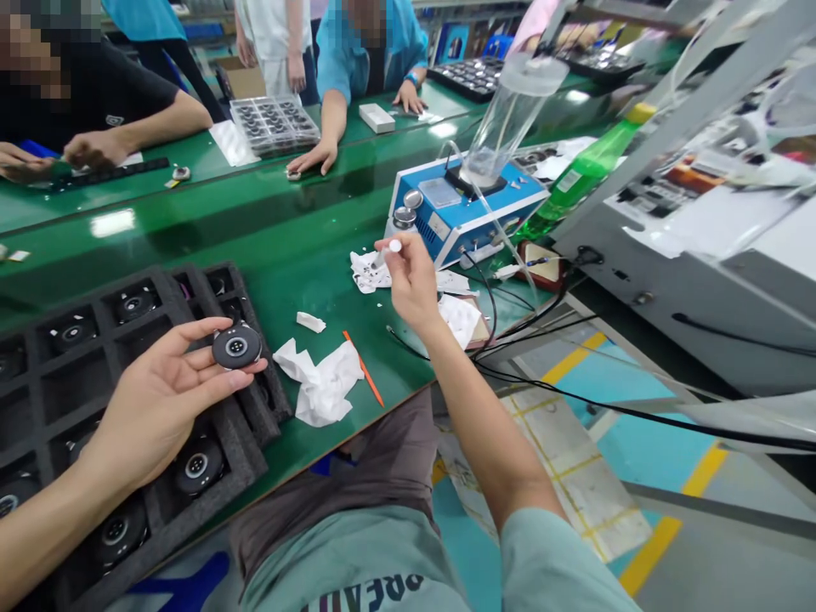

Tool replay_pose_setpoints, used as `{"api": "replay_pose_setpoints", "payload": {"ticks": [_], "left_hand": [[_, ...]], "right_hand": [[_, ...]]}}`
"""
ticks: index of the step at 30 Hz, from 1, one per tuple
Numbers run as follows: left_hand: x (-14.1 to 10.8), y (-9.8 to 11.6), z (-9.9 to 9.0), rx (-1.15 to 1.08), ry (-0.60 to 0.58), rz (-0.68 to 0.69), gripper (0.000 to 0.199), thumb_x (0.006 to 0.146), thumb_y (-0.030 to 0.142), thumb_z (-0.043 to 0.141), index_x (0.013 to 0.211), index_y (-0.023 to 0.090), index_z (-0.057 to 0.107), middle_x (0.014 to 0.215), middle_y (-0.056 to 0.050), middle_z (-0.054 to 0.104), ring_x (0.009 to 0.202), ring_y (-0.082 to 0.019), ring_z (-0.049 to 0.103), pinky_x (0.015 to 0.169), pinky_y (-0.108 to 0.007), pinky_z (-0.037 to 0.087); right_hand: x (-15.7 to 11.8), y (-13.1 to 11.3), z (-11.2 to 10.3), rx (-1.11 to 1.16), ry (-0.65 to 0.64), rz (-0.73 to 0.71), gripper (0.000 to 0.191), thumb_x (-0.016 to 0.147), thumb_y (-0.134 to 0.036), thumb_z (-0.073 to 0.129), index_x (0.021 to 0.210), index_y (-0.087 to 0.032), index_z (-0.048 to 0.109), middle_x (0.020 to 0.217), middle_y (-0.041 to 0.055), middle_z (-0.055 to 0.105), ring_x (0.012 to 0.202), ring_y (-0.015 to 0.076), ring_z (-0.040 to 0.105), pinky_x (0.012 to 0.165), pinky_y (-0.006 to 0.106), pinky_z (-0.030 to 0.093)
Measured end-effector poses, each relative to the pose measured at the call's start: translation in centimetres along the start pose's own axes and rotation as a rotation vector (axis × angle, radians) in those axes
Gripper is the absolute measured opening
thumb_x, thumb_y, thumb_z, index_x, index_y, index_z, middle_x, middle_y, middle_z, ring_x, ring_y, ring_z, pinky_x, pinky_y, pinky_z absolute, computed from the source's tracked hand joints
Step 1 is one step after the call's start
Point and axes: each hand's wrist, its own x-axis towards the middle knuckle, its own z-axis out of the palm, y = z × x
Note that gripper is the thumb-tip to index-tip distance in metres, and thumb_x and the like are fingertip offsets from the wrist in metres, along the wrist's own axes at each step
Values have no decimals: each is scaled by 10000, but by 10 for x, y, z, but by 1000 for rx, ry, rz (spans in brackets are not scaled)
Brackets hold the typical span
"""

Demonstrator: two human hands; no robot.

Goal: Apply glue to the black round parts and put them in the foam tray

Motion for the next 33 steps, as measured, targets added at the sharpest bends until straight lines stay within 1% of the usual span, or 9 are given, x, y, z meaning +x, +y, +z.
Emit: {"api": "replay_pose_setpoints", "payload": {"ticks": [3,5,9,13,16,19,21,26,33], "left_hand": [[-2,-1,0,-7,-13,-6,573,744,187,880,1228,210,575,1007,-47,819,953,-204,796,880,-292,632],[-3,-2,0,-12,-32,-13,556,749,176,869,1222,202,577,1005,-53,816,938,-212,798,857,-301,632],[-4,-3,0,-26,-75,-20,556,733,157,864,1215,179,589,1023,-66,812,906,-214,798,865,-326,625],[-4,-4,0,-34,-100,-18,553,722,136,859,1207,170,597,986,-50,805,859,-182,787,829,-296,616],[-5,-5,1,-31,-128,-14,544,721,117,847,1203,163,600,961,-42,798,822,-157,772,794,-271,605],[-5,-7,2,-70,-146,-21,534,726,84,822,1200,162,588,945,-37,796,820,-148,767,804,-269,600],[-5,-7,2,-91,-157,-25,531,723,57,803,1195,166,585,938,-34,794,834,-154,770,818,-280,599],[-5,-7,1,-86,-171,-32,535,708,33,783,1184,177,585,919,-29,782,850,-180,774,809,-302,595],[-5,-8,1,-92,-179,-26,519,712,27,767,1171,178,578,917,-22,775,846,-162,766,810,-286,592]], "right_hand": [[5,-2,0,40,-42,74,271,1014,-482,390,1131,-252,471,1151,96,714,1085,197,703,938,336,536],[3,-15,-1,42,59,101,324,1024,-483,318,1221,-263,451,1180,109,689,1124,222,696,924,374,543],[-13,-71,-7,345,189,54,334,1008,-428,305,1298,-362,458,1144,77,637,1147,270,667,923,483,534],[-37,-138,-5,691,101,28,245,971,-524,418,1016,-396,622,907,37,573,946,259,628,900,491,516],[-48,-169,1,844,19,45,446,957,-642,423,691,-307,549,670,5,388,642,204,469,713,408,490],[-50,-177,8,979,-71,30,681,906,-768,435,516,-229,288,534,-31,172,466,154,232,484,338,334],[-49,-175,12,1051,-129,-4,754,885,-792,455,486,-214,180,471,-40,90,413,134,145,421,328,244],[-48,-166,20,1129,-265,-118,666,986,-577,428,486,-211,184,437,-65,48,395,110,83,432,309,254],[-49,-163,23,1150,-284,-126,579,953,-474,453,503,-216,195,448,-70,50,404,107,74,441,309,247]]}}
